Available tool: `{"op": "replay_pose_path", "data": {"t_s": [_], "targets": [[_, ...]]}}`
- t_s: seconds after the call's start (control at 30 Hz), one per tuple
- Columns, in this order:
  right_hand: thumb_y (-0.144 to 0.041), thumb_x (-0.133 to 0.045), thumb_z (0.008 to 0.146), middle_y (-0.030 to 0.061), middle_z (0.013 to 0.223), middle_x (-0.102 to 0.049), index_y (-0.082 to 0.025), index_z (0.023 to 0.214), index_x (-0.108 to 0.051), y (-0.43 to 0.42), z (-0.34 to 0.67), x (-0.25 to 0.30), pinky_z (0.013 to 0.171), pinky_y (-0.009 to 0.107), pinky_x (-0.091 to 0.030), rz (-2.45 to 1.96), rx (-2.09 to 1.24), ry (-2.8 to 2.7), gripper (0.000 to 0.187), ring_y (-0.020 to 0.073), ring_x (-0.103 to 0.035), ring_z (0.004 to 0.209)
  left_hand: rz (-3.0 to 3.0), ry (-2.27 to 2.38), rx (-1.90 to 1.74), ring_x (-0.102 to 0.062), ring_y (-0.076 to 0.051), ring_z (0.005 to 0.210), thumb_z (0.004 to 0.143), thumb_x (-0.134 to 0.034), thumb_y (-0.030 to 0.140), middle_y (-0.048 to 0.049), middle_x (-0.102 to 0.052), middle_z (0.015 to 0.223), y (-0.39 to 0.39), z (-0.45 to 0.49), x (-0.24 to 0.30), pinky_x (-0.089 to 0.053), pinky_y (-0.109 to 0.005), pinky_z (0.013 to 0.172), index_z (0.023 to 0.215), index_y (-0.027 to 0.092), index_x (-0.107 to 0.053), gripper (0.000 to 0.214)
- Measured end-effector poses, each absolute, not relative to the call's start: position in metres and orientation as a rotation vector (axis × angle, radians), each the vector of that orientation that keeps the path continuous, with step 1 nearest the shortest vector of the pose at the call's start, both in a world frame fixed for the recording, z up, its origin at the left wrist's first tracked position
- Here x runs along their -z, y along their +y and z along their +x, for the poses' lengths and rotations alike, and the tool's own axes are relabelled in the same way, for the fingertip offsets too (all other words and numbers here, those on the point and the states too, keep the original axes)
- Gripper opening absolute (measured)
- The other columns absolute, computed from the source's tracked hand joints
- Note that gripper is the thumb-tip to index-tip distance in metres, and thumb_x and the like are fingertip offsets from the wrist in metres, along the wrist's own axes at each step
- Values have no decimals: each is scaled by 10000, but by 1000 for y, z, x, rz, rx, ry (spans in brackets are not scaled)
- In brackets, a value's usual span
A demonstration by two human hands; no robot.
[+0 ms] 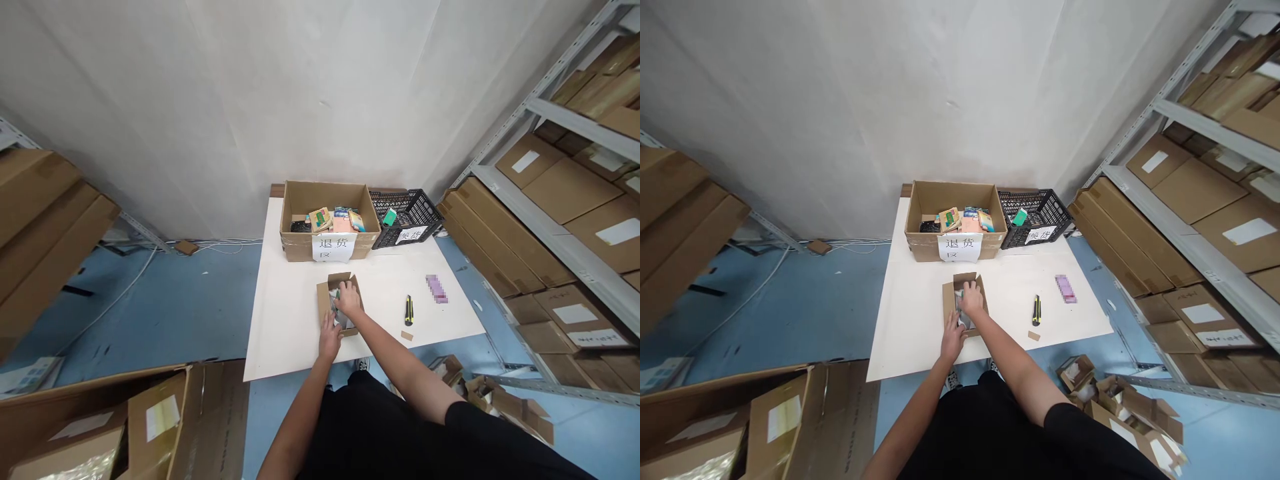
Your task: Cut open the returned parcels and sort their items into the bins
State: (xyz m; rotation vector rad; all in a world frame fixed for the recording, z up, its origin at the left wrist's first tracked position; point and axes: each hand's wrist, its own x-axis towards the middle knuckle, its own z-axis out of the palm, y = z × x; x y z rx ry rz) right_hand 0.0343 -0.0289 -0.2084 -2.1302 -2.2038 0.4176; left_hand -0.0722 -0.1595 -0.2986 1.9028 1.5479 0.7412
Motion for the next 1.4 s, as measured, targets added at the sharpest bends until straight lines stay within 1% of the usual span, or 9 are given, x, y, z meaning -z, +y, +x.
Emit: {"op": "replay_pose_path", "data": {"t_s": [0.17, 0.27, 0.4, 0.7, 0.9, 1.03, 1.23, 1.33, 1.4], "targets": [[-360, -661, 940, 185, 1386, -605, -189, 1317, -601, -19, 33, 207, 1000, 428, -461, -2175, -622, -2320, 418, 354, -536, 1286, 1906, 1542, -723, -157, -322, 1643, 820, -680, 99, -70, -458, 1662, -159, -72, 294, -298, -625, 1291, 855, 232, -659, 139], [-261, -614, 953, 162, 1415, -603, -190, 1345, -570, -19, 35, 206, 962, 393, -468, -2175, -670, -2339, 401, 322, -576, 1255, 1895, 1530, -702, -148, -327, 1643, 817, -674, 83, -82, -438, 1676, -158, -72, 293, -284, -616, 1301, 860, 224, -671, 148], [-173, -597, 921, 124, 1374, -625, -198, 1261, -595, -17, 34, 195, 943, 356, -462, -2077, -570, -2371, 341, 281, -607, 1193, 1907, 1568, -672, -169, -342, 1638, 815, -699, 87, -81, -408, 1696, -156, -75, 293, -279, -622, 1299, 883, 222, -685, 152], [-204, -690, 864, 132, 1350, -606, -203, 1258, -574, -1, 28, 173, 902, 350, -487, -2053, -579, -2487, 410, 286, -661, 1136, 1989, 1659, -611, -187, -366, 1630, 809, -745, 99, -75, -376, 1715, -153, -75, 294, -300, -625, 1279, 929, 227, -714, 179], [-332, -711, 895, 171, 1360, -627, -181, 1343, -569, -4, 34, 177, 977, 390, -486, -2158, -697, -2611, 493, 324, -645, 1244, 1974, 1641, -537, -161, -343, 1641, 839, -741, 136, -57, -332, 1737, -151, -70, 290, -271, -597, 1292, 1020, 241, -737, 210], [-299, -687, 899, 144, 1437, -573, -221, 1338, -585, -1, 34, 170, 1000, 410, -471, -2098, -630, -2647, 458, 305, -657, 1220, 2000, 1642, -563, -189, -356, 1634, 842, -758, 159, -38, -354, 1728, -151, -71, 290, -313, -617, 1263, 1006, 253, -728, 191], [-273, -663, 892, 109, 1442, -543, -241, 1352, -569, 3, 25, 150, 950, 379, -485, -1956, -520, -2590, 472, 278, -664, 1147, 1949, 1688, -532, -183, -370, 1633, 827, -700, 56, -79, -370, 1718, -148, -73, 290, -282, -580, 1282, 945, 212, -719, 197], [-199, -672, 862, 112, 1468, -518, -236, 1359, -564, 7, 20, 138, 912, 352, -498, -1924, -548, -2550, 510, 255, -670, 1091, 1833, 1718, -598, -167, -347, 1640, 879, -647, 100, -75, -407, 1700, -142, -73, 290, -227, -567, 1306, 985, 223, -736, 185], [-168, -686, 841, 105, 1463, -523, -236, 1341, -570, 10, 19, 130, 896, 331, -501, -1899, -594, -2529, 518, 243, -665, 1086, 1734, 1762, -657, -178, -326, 1640, 923, -619, 173, -78, -435, 1683, -136, -76, 291, -224, -560, 1309, 1107, 242, -742, 232]]}}
